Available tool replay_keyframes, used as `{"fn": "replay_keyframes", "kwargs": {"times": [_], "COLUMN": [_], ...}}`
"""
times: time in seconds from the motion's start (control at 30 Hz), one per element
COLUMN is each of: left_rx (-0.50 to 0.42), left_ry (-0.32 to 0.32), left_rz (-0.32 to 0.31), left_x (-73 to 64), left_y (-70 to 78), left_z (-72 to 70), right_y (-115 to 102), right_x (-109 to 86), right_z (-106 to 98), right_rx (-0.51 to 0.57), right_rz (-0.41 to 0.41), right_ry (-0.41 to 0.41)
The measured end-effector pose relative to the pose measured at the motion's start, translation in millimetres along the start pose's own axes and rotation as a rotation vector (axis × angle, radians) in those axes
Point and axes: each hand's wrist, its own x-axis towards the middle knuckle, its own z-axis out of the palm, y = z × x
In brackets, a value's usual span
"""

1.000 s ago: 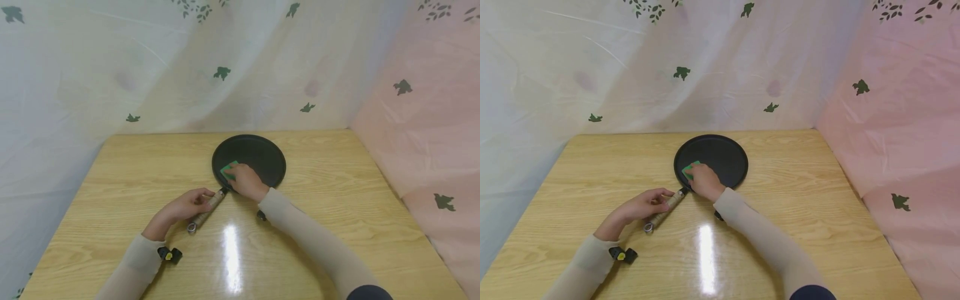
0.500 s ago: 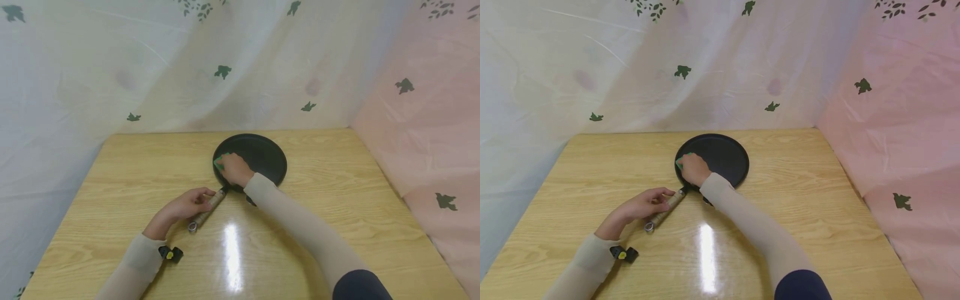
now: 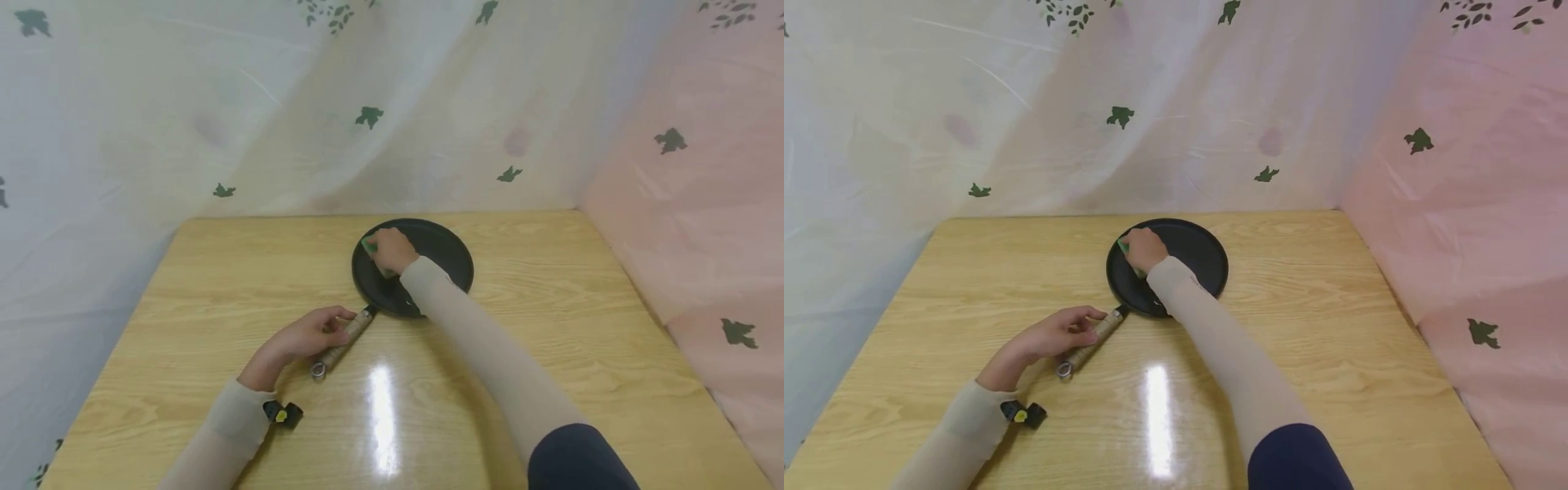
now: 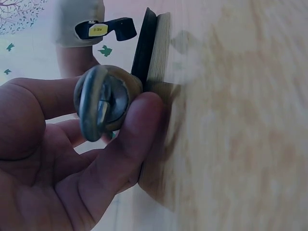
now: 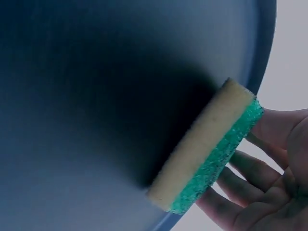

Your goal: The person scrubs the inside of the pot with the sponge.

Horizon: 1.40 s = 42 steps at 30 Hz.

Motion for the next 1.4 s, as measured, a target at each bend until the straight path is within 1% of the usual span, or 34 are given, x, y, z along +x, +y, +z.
{"fn": "replay_keyframes", "kwargs": {"times": [0.17,0.4,0.53,0.7,0.87,1.03,1.2,1.4], "left_rx": [0.002,0.011,0.026,0.032,0.033,0.022,0.018,0.021], "left_ry": [0.004,0.013,0.020,0.027,0.027,0.021,0.020,0.022], "left_rz": [-0.001,-0.018,-0.020,-0.020,-0.018,-0.018,-0.025,-0.029], "left_x": [1.0,-0.1,0.7,0.6,1.5,2.0,1.9,1.2], "left_y": [0.5,0.6,1.4,2.3,1.4,0.8,1.2,2.4], "left_z": [0.7,0.0,0.5,0.5,0.0,-0.7,-0.6,-0.3], "right_y": [18,39,52,62,70,76,75,69], "right_x": [5.2,3.0,-1.9,-14.7,-31.5,-49.1,-64.4,-81.5], "right_z": [-8,-21,-30,-44,-50,-48,-44,-40], "right_rx": [-0.020,-0.045,-0.057,-0.078,-0.107,-0.131,-0.152,-0.119], "right_rz": [0.019,0.101,0.111,0.093,0.055,0.053,0.056,0.078], "right_ry": [0.040,0.095,0.099,0.079,0.070,0.092,0.099,0.111]}}
